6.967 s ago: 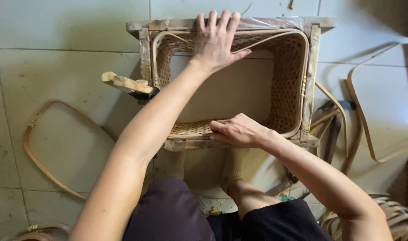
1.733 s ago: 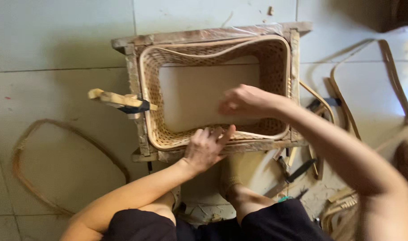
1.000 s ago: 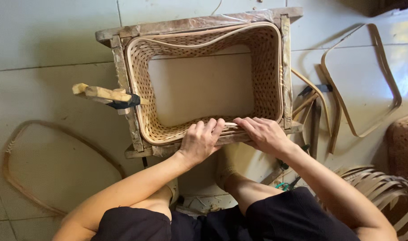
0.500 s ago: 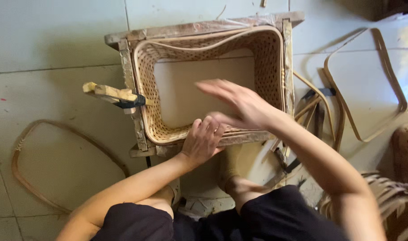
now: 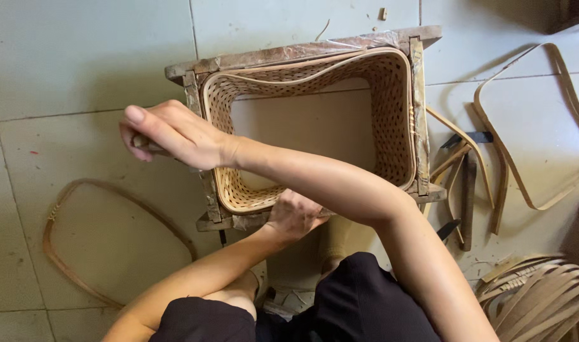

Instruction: The person inserts flexible wooden strips into a woven basket frame, bends them to fit the shape, and secures them with a hammer. The person repeats this process to add multiple internal supports to the basket.

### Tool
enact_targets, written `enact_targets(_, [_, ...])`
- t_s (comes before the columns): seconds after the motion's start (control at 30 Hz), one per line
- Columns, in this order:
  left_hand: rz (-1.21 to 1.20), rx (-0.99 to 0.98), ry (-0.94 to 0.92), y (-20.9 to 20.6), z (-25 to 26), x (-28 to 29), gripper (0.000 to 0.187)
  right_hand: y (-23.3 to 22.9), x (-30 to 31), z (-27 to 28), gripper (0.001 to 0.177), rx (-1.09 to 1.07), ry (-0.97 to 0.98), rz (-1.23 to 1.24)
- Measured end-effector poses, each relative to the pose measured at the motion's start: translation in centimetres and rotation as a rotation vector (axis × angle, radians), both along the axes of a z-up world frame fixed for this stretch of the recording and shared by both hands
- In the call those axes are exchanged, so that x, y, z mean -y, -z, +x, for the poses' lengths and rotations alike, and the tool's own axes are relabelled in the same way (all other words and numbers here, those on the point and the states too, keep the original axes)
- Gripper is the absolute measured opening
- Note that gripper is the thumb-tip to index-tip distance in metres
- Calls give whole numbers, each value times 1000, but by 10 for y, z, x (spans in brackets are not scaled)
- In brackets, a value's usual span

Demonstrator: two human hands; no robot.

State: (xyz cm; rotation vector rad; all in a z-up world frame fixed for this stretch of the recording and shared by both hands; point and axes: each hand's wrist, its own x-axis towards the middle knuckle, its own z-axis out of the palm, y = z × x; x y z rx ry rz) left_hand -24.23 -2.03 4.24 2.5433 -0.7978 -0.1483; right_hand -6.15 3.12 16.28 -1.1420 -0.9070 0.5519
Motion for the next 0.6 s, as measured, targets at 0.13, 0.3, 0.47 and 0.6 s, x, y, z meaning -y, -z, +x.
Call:
enact_targets(0.13, [-134,48,-46,1,-1,-2,26,6,-5,-8,76,-5,72,65])
enact_targets(0.3, [-88,19,-38,-1,0,-2,26,5,-9,-9,75,18,104,77])
enact_targets(0.47, [-112,32,-32,1,-4,-2,27,4,-9,-9,75,16,128,61])
enact_targets(0.6, [-126,58,-32,2,-3,-2,24,5,-9,-9,76,25,133,66])
